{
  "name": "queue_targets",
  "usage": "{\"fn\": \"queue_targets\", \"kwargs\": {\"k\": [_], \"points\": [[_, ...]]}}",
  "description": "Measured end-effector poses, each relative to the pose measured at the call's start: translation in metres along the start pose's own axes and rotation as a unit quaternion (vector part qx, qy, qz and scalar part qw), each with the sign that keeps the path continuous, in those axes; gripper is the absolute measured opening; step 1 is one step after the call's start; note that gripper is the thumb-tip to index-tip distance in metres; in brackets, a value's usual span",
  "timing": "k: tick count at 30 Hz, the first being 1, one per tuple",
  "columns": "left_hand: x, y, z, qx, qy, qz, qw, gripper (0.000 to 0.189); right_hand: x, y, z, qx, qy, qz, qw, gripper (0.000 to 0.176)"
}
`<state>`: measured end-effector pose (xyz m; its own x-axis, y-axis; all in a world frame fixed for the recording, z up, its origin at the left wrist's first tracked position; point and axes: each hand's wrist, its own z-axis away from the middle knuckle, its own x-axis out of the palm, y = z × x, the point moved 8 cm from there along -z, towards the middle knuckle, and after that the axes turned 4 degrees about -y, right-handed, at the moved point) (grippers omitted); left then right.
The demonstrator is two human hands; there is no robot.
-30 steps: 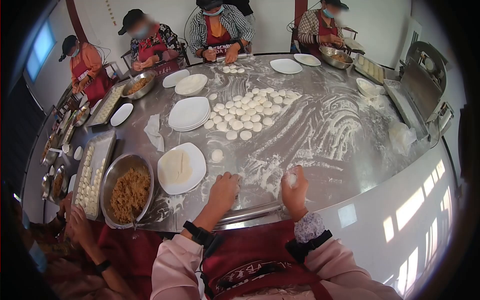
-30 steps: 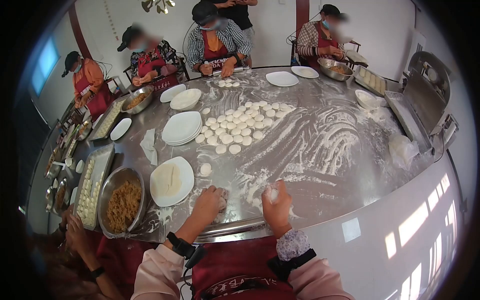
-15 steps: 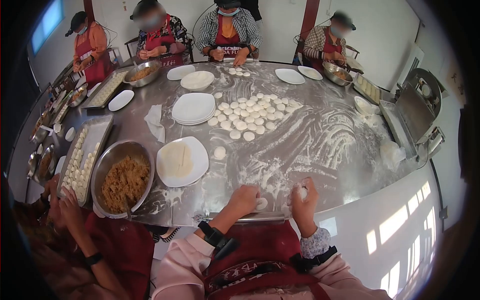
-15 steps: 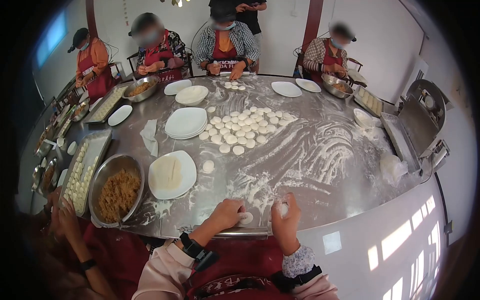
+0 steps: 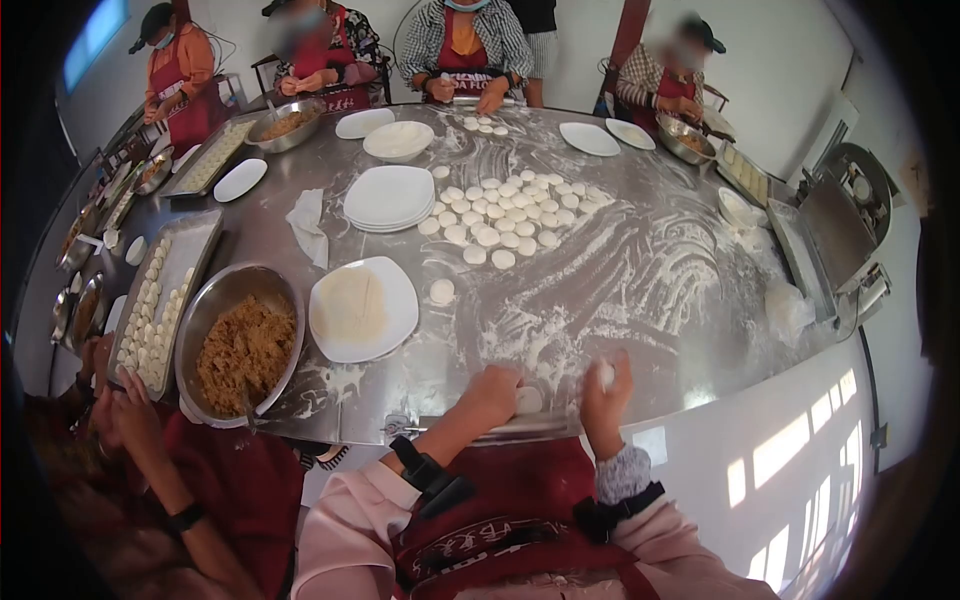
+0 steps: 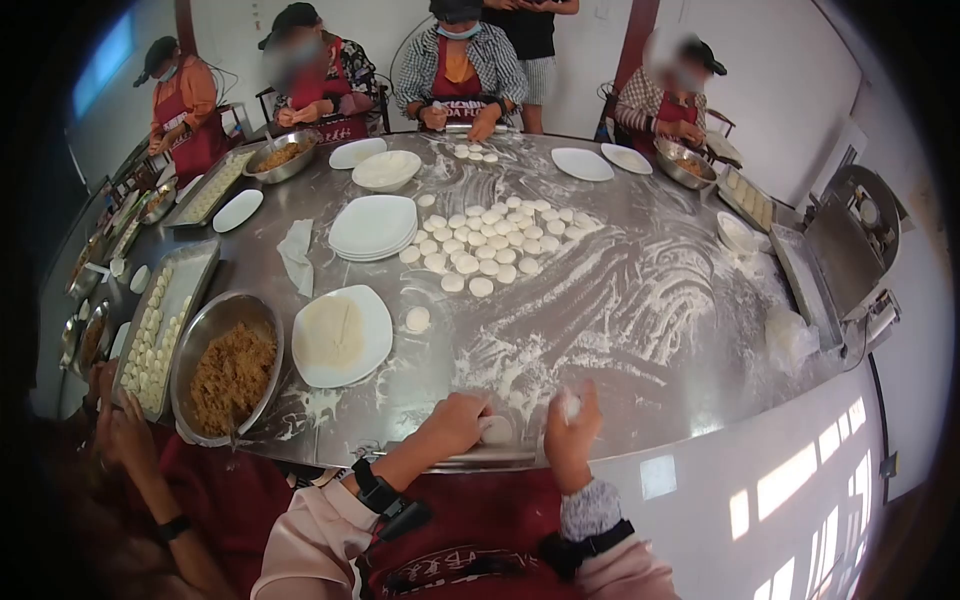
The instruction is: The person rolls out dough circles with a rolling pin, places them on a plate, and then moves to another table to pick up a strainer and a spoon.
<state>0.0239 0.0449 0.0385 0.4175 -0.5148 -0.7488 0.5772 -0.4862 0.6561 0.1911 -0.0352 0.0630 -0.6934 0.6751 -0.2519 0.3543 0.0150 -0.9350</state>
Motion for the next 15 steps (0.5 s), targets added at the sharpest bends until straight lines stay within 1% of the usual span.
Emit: {"fn": "queue_targets", "kwargs": {"k": [1, 2, 3, 4, 5, 6, 7, 8, 9, 11, 12, 14, 15], "points": [[0.003, 0.001, 0.002, -0.008, -0.005, -0.008, 1.000, 0.016, 0.009, -0.012, -0.012, -0.051, -0.011, 0.046, 0.998, 0.017], [-0.004, 0.010, 0.001, 0.005, 0.030, -0.009, 0.999, 0.017, 0.026, -0.031, -0.030, -0.111, -0.024, 0.090, 0.989, 0.018], [-0.002, 0.013, -0.007, 0.008, 0.032, -0.011, 0.999, 0.017, 0.041, -0.039, -0.043, -0.165, 0.007, 0.113, 0.980, 0.018], [-0.006, 0.009, -0.016, -0.021, 0.074, -0.010, 0.997, 0.016, 0.053, -0.048, -0.049, -0.220, 0.036, 0.135, 0.966, 0.018], [-0.012, 0.003, -0.020, -0.051, 0.117, -0.009, 0.992, 0.016, 0.054, -0.051, -0.050, -0.224, 0.036, 0.132, 0.965, 0.018], [-0.013, 0.002, -0.020, -0.052, 0.122, -0.009, 0.991, 0.016, 0.055, -0.050, -0.053, -0.186, 0.024, 0.132, 0.973, 0.018], [-0.009, 0.004, -0.021, -0.026, 0.097, -0.023, 0.995, 0.016, 0.057, -0.050, -0.054, -0.150, 0.011, 0.133, 0.980, 0.017], [-0.004, 0.006, -0.022, -0.001, 0.072, -0.035, 0.997, 0.015, 0.045, -0.051, -0.046, -0.149, 0.004, 0.123, 0.981, 0.015], [-0.005, 0.002, -0.018, -0.004, 0.077, -0.034, 0.996, 0.015, 0.031, -0.042, -0.033, -0.153, 0.000, 0.123, 0.981, 0.015], [-0.001, -0.003, -0.007, 0.037, 0.045, -0.013, 0.998, 0.016, 0.008, -0.009, -0.013, -0.075, -0.013, 0.019, 0.997, 0.013], [-0.005, -0.002, -0.005, 0.035, 0.040, -0.012, 0.999, 0.016, 0.009, -0.010, -0.014, -0.069, -0.013, 0.020, 0.997, 0.013], [-0.006, 0.001, 0.003, -0.015, 0.024, 0.030, 0.999, 0.016, 0.011, -0.009, -0.013, -0.024, -0.030, 0.028, 0.999, 0.013], [-0.003, 0.006, -0.002, -0.007, 0.019, 0.027, 0.999, 0.016, 0.021, -0.028, -0.026, -0.086, -0.021, 0.061, 0.994, 0.013]]}}
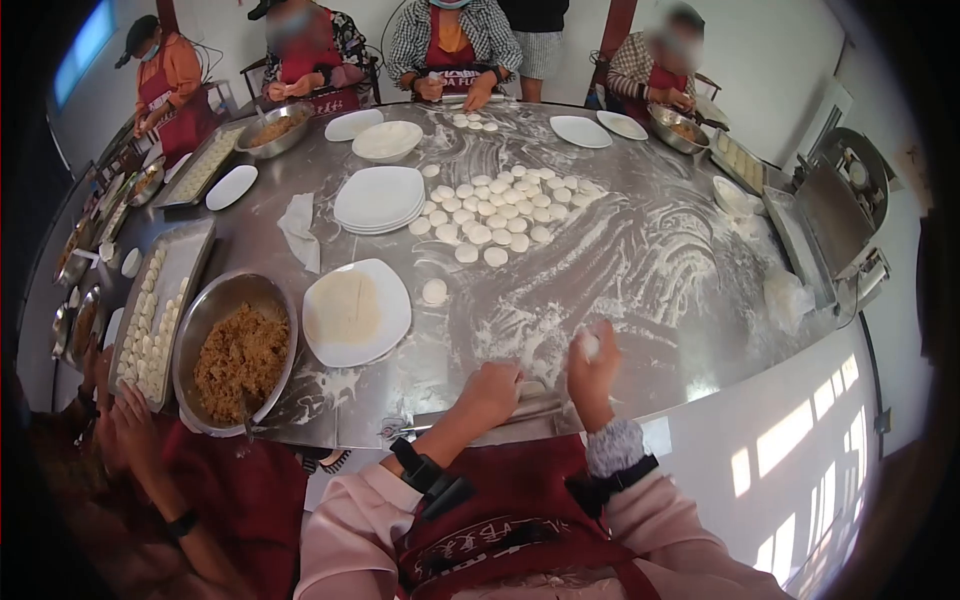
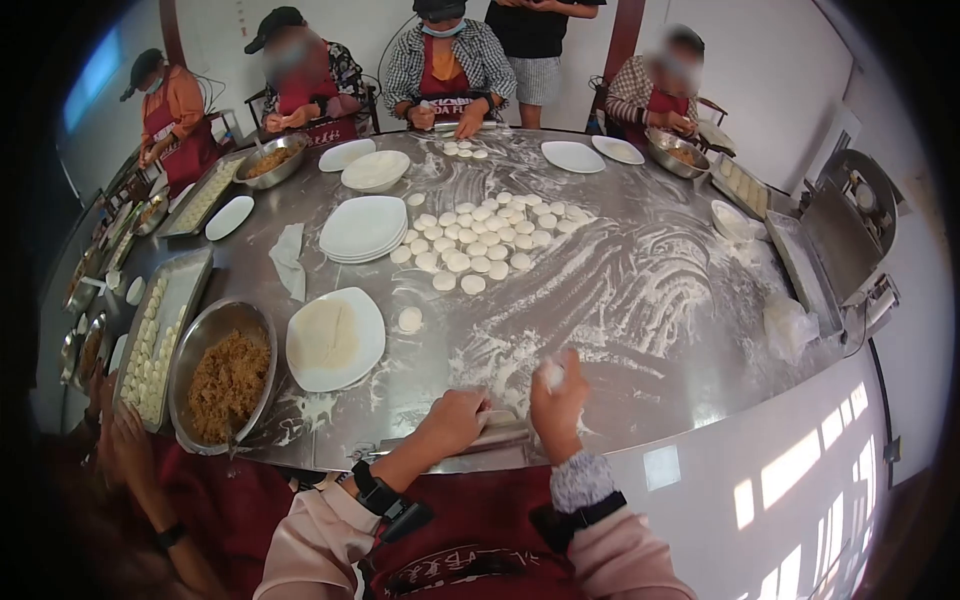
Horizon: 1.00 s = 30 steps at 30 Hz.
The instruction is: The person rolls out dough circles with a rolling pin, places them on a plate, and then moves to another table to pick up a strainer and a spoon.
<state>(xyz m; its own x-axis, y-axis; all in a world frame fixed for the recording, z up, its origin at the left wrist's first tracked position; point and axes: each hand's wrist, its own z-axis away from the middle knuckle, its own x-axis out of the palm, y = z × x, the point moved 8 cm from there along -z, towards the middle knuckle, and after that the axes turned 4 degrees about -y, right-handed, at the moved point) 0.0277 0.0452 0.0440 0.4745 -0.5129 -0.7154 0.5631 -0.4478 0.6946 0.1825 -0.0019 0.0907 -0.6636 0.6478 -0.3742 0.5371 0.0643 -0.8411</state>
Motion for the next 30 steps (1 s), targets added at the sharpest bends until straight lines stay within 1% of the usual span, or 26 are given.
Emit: {"fn": "queue_targets", "kwargs": {"k": [1, 2, 3, 4, 5, 6, 8, 9, 10, 11, 12, 14, 15, 16, 17, 18, 19, 20, 21, 22, 24, 25, 26, 28, 29, 30], "points": [[-0.001, 0.001, -0.007, -0.017, 0.033, -0.015, 0.999, 0.015, 0.012, -0.019, -0.016, -0.065, 0.007, 0.034, 0.997, 0.013], [-0.003, -0.001, -0.011, -0.036, 0.068, -0.029, 0.997, 0.015, 0.022, -0.021, -0.026, -0.068, 0.010, 0.034, 0.997, 0.013], [0.000, -0.003, -0.015, -0.035, 0.071, -0.031, 0.996, 0.015, 0.031, -0.025, -0.033, -0.093, 0.030, 0.054, 0.994, 0.013], [-0.003, -0.002, -0.018, -0.007, 0.102, -0.023, 0.994, 0.015, 0.035, -0.030, -0.036, -0.119, 0.048, 0.072, 0.989, 0.014], [-0.005, -0.002, -0.018, 0.020, 0.134, -0.014, 0.991, 0.015, 0.031, -0.031, -0.033, -0.122, 0.052, 0.069, 0.989, 0.014], [-0.008, -0.004, -0.016, 0.019, 0.138, -0.013, 0.990, 0.015, 0.021, -0.028, -0.025, -0.125, 0.050, 0.068, 0.989, 0.014], [0.003, -0.002, -0.011, 0.050, 0.018, -0.058, 0.997, 0.016, 0.003, 0.003, -0.005, -0.024, 0.006, -0.007, 1.000, 0.015], [-0.003, -0.001, -0.005, 0.048, 0.016, -0.056, 0.997, 0.016, -0.002, 0.006, 0.004, -0.022, 0.003, -0.006, 1.000, 0.015], [-0.009, -0.001, 0.001, 0.023, 0.008, -0.029, 0.999, 0.016, -0.009, 0.012, 0.015, -0.005, 0.012, -0.035, 0.999, 0.015], [-0.007, -0.003, 0.006, -0.001, -0.006, -0.002, 1.000, 0.016, -0.015, 0.018, 0.025, 0.016, 0.023, -0.062, 0.998, 0.015], [0.001, -0.002, 0.007, -0.001, -0.020, -0.002, 1.000, 0.016, -0.015, 0.016, 0.025, 0.029, 0.029, -0.059, 0.997, 0.015], [-0.002, 0.001, -0.001, -0.017, 0.027, -0.026, 0.999, 0.015, 0.009, -0.013, -0.014, -0.017, -0.015, 0.046, 0.999, 0.019], [-0.009, 0.003, -0.007, -0.046, 0.063, -0.017, 0.997, 0.015, 0.020, -0.014, -0.025, -0.020, -0.012, 0.044, 0.999, 0.019], [-0.005, 0.004, -0.013, -0.045, 0.068, -0.018, 0.996, 0.015, 0.034, -0.015, -0.035, -0.057, 0.009, 0.057, 0.997, 0.020], [-0.004, 0.000, -0.019, -0.035, 0.101, -0.007, 0.994, 0.015, 0.041, -0.018, -0.040, -0.095, 0.028, 0.068, 0.993, 0.021], [-0.008, -0.002, -0.022, -0.024, 0.134, 0.004, 0.991, 0.016, 0.039, -0.022, -0.038, -0.100, 0.026, 0.065, 0.992, 0.021], [-0.014, -0.001, -0.019, -0.025, 0.140, 0.005, 0.990, 0.016, 0.030, -0.020, -0.033, -0.074, 0.017, 0.060, 0.995, 0.023], [-0.008, 0.000, -0.018, -0.037, 0.071, -0.031, 0.996, 0.016, 0.021, -0.015, -0.025, -0.048, 0.006, 0.055, 0.997, 0.024], [-0.003, -0.002, -0.014, -0.049, 0.000, -0.068, 0.997, 0.017, 0.008, -0.012, -0.013, -0.058, 0.013, 0.042, 0.997, 0.020], [-0.006, -0.003, -0.008, -0.051, 0.001, -0.066, 0.996, 0.017, -0.002, -0.005, 0.001, -0.058, 0.010, 0.042, 0.997, 0.020], [-0.013, -0.004, 0.003, -0.013, 0.021, -0.010, 1.000, 0.018, -0.017, 0.018, 0.026, 0.025, 0.013, -0.053, 0.998, 0.018], [-0.008, -0.011, 0.006, -0.022, 0.018, 0.013, 1.000, 0.018, -0.020, 0.000, 0.024, 0.014, 0.024, -0.036, 0.999, 0.016], [0.000, -0.009, 0.007, -0.022, 0.004, 0.013, 1.000, 0.018, -0.013, 0.001, 0.017, 0.026, 0.028, -0.033, 0.999, 0.016], [-0.006, -0.001, -0.004, -0.034, 0.060, 0.005, 0.998, 0.017, 0.014, -0.007, -0.016, -0.041, 0.003, 0.029, 0.999, 0.018], [-0.004, 0.004, -0.011, -0.031, 0.064, 0.004, 0.997, 0.017, 0.024, -0.004, -0.026, -0.046, 0.005, 0.027, 0.999, 0.018], [-0.005, 0.005, -0.016, -0.035, 0.086, 0.021, 0.995, 0.016, 0.033, -0.011, -0.033, -0.082, 0.023, 0.055, 0.995, 0.017]]}}
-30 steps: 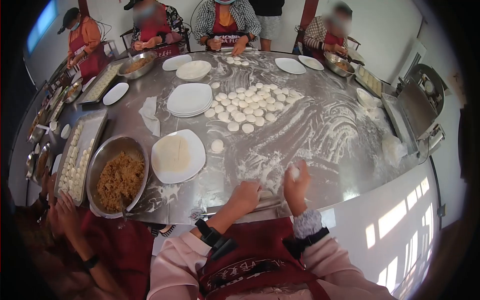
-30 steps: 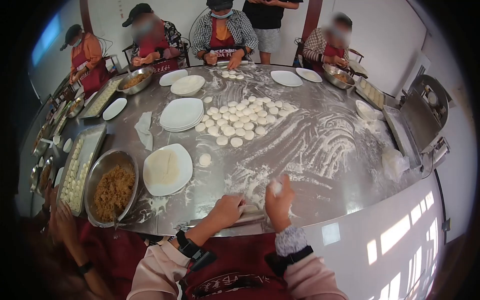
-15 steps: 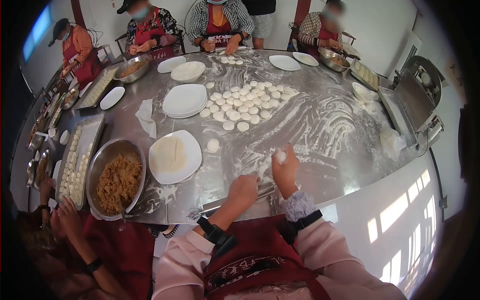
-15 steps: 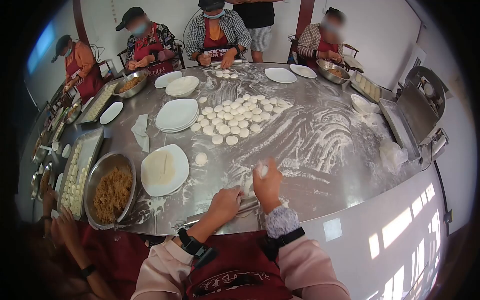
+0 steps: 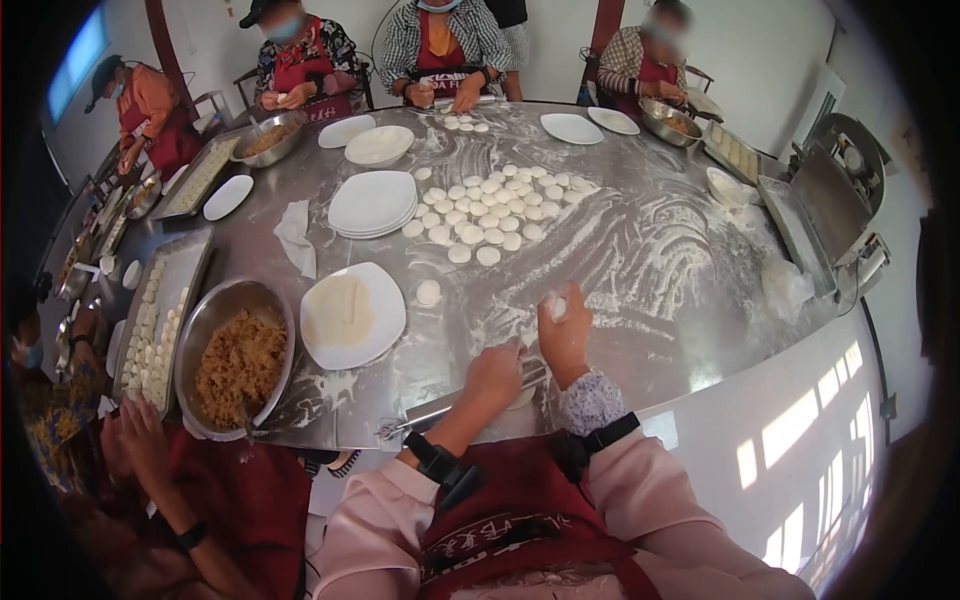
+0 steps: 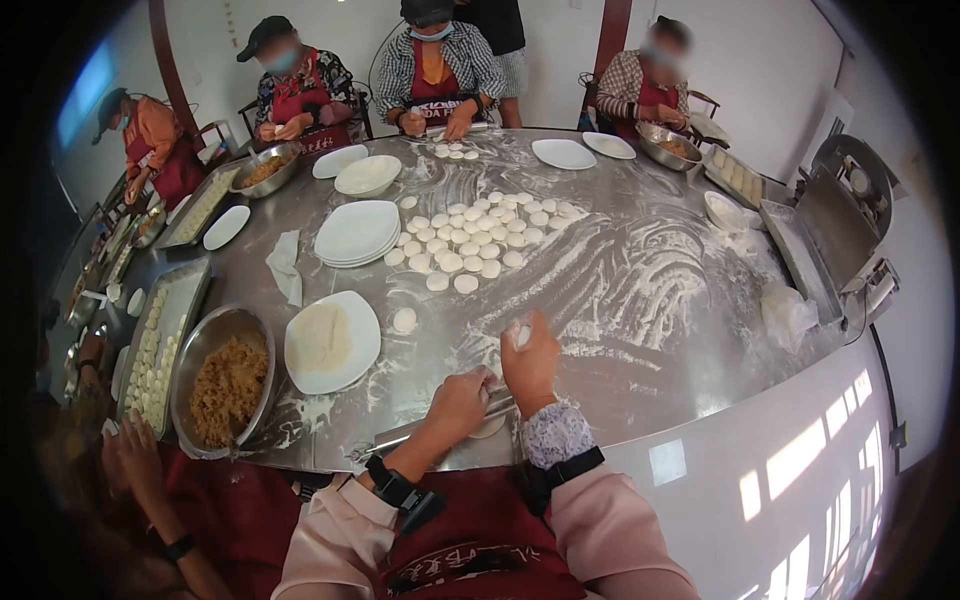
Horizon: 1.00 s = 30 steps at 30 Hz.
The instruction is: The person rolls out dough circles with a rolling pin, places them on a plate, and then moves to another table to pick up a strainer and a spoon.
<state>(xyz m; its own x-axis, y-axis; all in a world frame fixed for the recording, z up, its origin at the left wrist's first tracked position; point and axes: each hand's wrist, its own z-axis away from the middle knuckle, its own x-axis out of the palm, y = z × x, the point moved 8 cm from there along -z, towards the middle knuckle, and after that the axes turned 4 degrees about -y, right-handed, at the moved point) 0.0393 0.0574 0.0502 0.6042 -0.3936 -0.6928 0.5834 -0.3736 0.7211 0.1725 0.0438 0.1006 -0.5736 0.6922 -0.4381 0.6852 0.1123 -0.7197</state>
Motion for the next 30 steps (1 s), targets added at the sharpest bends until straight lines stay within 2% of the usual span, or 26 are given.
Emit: {"fn": "queue_targets", "kwargs": {"k": [2, 4, 5, 7, 8, 10, 14, 16, 18, 20, 22, 24, 26, 29, 30], "points": [[-0.003, -0.003, 0.004, -0.010, 0.023, 0.019, 0.999, 0.016, -0.002, -0.008, 0.005, -0.036, 0.013, 0.027, 0.999, 0.017], [0.008, -0.002, 0.007, 0.041, -0.063, -0.072, 0.995, 0.016, -0.031, -0.015, 0.024, -0.040, 0.041, 0.004, 0.998, 0.017], [0.001, -0.004, 0.009, 0.038, -0.060, -0.070, 0.995, 0.016, -0.044, -0.015, 0.037, -0.042, 0.037, 0.004, 0.998, 0.017], [-0.008, -0.012, 0.019, 0.000, -0.070, 0.015, 0.997, 0.017, -0.054, 0.017, 0.069, 0.150, -0.020, -0.131, 0.980, 0.018], [-0.001, -0.013, 0.023, -0.002, -0.082, 0.014, 0.996, 0.017, -0.052, 0.020, 0.070, 0.162, -0.017, -0.127, 0.978, 0.018], [0.000, -0.008, 0.017, 0.022, -0.037, 0.001, 0.999, 0.018, -0.035, -0.008, 0.030, 0.050, -0.019, -0.016, 0.998, 0.017], [-0.004, -0.005, -0.001, 0.006, 0.009, 0.003, 1.000, 0.018, -0.006, -0.010, 0.002, -0.026, 0.044, 0.033, 0.998, 0.014], [0.003, 0.000, 0.001, 0.054, -0.078, -0.050, 0.994, 0.022, -0.023, -0.005, 0.016, -0.005, 0.030, 0.003, 1.000, 0.014], [-0.006, -0.005, 0.006, 0.024, -0.082, -0.051, 0.995, 0.020, -0.042, 0.008, 0.042, 0.023, 0.014, -0.025, 0.999, 0.014], [-0.007, -0.018, 0.010, -0.005, -0.095, -0.056, 0.994, 0.018, -0.053, 0.027, 0.068, 0.106, 0.005, -0.089, 0.990, 0.014], [-0.007, -0.018, 0.017, 0.048, -0.045, 0.033, 0.997, 0.017, -0.048, 0.015, 0.056, 0.160, -0.002, -0.084, 0.984, 0.015], [0.001, -0.014, 0.011, 0.028, -0.039, 0.018, 0.999, 0.018, -0.030, -0.008, 0.020, 0.027, -0.006, 0.016, 0.999, 0.018], [0.003, -0.010, 0.006, 0.003, -0.022, 0.006, 1.000, 0.018, -0.007, -0.005, 0.004, 0.010, 0.007, 0.013, 1.000, 0.018], [-0.009, -0.002, 0.003, 0.042, 0.020, 0.021, 0.999, 0.018, -0.016, -0.008, 0.009, -0.007, 0.018, 0.011, 1.000, 0.019], [-0.009, -0.002, 0.005, 0.039, -0.021, -0.035, 0.998, 0.018, -0.026, -0.006, 0.018, -0.003, 0.020, 0.015, 1.000, 0.019]]}}
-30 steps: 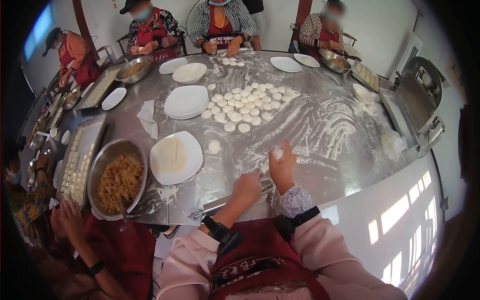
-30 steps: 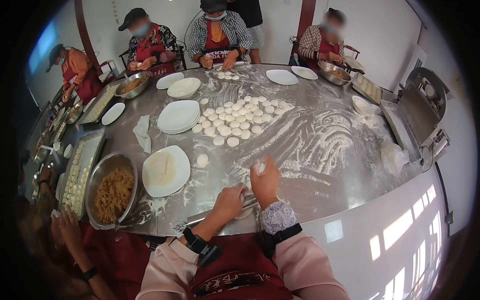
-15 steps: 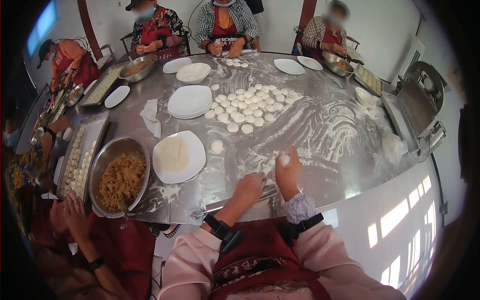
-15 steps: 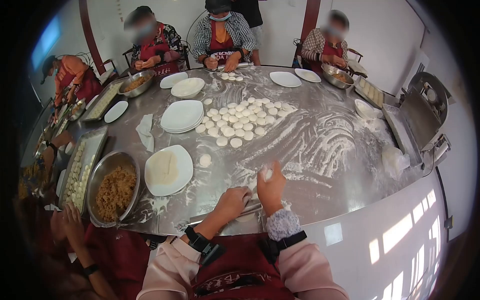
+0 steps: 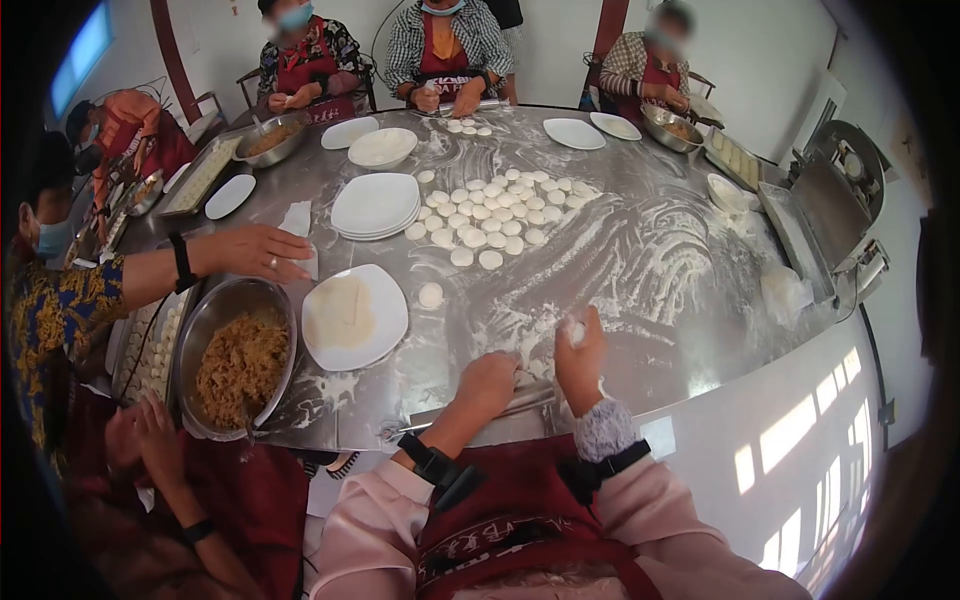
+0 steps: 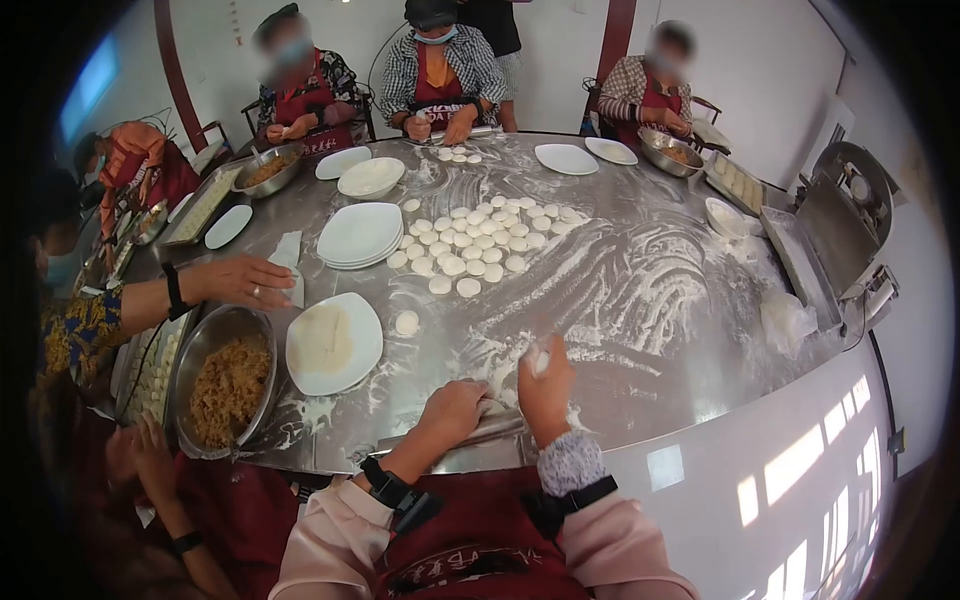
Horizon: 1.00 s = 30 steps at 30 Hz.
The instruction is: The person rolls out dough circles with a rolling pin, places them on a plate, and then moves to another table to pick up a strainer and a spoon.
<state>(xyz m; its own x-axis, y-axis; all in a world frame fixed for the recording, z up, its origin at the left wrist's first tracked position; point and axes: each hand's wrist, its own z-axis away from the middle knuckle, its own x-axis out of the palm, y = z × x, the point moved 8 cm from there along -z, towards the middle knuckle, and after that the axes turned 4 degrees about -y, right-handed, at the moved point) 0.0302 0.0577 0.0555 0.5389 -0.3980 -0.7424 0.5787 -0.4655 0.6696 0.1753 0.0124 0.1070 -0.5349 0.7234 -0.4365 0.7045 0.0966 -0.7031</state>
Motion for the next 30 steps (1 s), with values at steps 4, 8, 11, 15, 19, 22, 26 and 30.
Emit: {"fn": "queue_targets", "kwargs": {"k": [4, 8, 11, 15, 19, 22, 26, 30], "points": [[-0.003, -0.013, 0.013, -0.031, -0.030, 0.040, 0.998, 0.017, -0.024, 0.021, 0.037, 0.103, -0.022, -0.087, 0.991, 0.018], [0.009, -0.001, 0.008, 0.005, 0.015, 0.052, 0.999, 0.017, 0.004, -0.002, -0.003, 0.051, -0.023, -0.025, 0.998, 0.016], [0.001, -0.005, 0.003, -0.056, 0.044, 0.034, 0.997, 0.016, 0.024, -0.003, -0.017, 0.010, -0.002, 0.005, 1.000, 0.017], [-0.002, -0.006, 0.008, -0.005, -0.009, 0.011, 1.000, 0.017, -0.014, 0.003, 0.016, 0.044, -0.023, -0.017, 0.999, 0.018], [0.005, -0.015, 0.014, 0.023, 0.008, 0.062, 0.998, 0.019, -0.022, 0.017, 0.034, 0.087, -0.012, -0.065, 0.994, 0.014], [0.006, -0.002, 0.009, 0.002, 0.031, 0.051, 0.998, 0.018, 0.004, 0.001, -0.003, 0.042, -0.019, -0.035, 0.998, 0.014], [0.003, -0.007, 0.000, -0.014, 0.044, 0.070, 0.996, 0.018, 0.011, -0.010, -0.009, -0.016, 0.014, -0.012, 1.000, 0.015], [0.005, -0.012, 0.007, 0.012, -0.014, 0.013, 1.000, 0.018, -0.025, 0.006, 0.028, 0.054, -0.009, -0.054, 0.997, 0.014]]}}
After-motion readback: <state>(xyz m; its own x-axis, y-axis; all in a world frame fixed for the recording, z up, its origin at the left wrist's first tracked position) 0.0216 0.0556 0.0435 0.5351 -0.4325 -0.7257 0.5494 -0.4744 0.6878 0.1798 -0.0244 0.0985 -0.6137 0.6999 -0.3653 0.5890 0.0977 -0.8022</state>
